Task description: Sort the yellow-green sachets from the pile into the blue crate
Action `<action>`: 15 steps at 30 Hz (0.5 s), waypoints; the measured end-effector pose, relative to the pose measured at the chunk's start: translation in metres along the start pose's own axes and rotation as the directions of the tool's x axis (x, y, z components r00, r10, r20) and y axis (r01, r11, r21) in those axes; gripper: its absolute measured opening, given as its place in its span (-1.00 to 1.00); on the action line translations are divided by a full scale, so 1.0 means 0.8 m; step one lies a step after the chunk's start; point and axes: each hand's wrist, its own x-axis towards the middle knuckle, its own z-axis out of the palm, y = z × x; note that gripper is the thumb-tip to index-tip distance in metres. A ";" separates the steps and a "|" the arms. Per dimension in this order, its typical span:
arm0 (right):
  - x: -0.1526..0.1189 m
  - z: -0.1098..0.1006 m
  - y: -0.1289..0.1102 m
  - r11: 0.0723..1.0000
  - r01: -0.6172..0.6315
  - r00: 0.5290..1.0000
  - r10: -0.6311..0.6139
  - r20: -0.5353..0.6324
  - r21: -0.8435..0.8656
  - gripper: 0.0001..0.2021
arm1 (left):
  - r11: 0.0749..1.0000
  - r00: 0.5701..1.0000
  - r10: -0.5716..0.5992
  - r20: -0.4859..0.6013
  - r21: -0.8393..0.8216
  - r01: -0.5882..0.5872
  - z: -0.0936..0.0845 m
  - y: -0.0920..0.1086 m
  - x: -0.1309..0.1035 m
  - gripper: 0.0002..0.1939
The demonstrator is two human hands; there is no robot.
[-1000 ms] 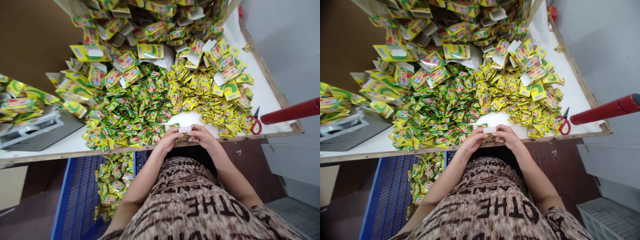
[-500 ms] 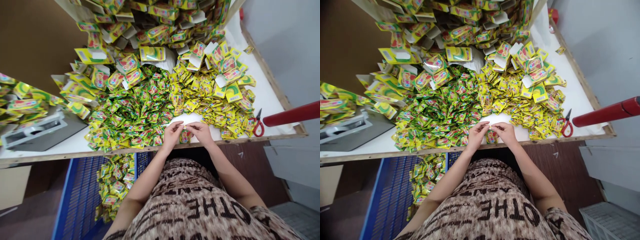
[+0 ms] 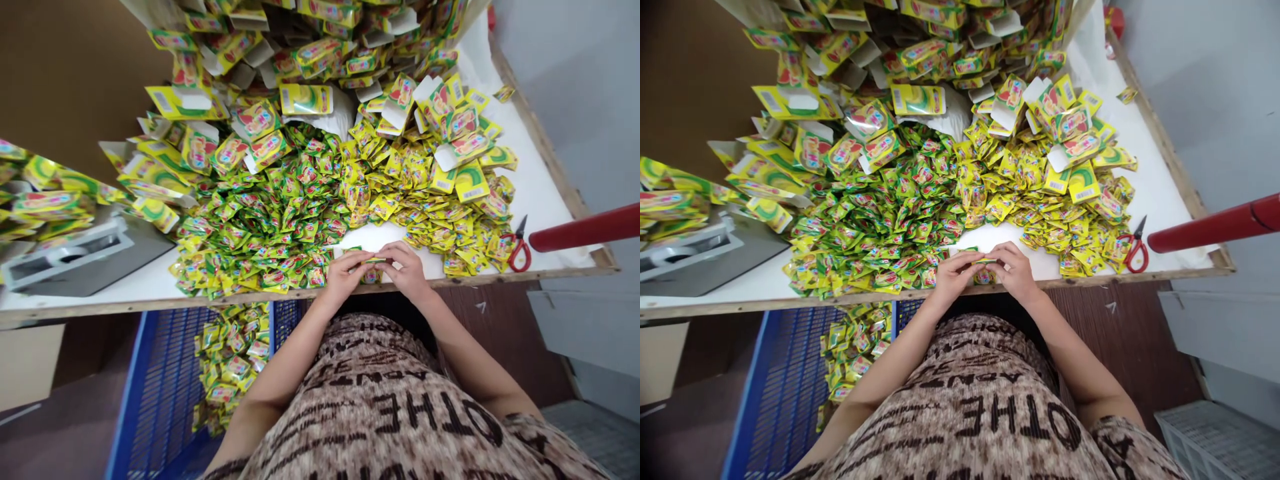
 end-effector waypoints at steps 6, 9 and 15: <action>-0.004 0.004 0.002 0.999 -0.041 0.997 0.040 -0.063 -0.014 -0.88 | 0.996 0.995 -0.087 -0.042 -0.003 0.087 0.013 0.005 -0.009 -0.78; 0.014 0.001 0.012 0.978 -0.206 0.974 0.205 -0.094 -0.008 -0.83 | 0.964 0.941 -0.264 -0.214 -0.081 0.252 -0.035 0.034 -0.015 -0.71; 0.038 0.044 0.020 0.956 0.002 0.959 0.082 0.272 -0.294 -0.77 | 0.632 0.644 -0.762 0.064 0.287 0.720 -0.249 0.066 -0.126 -0.62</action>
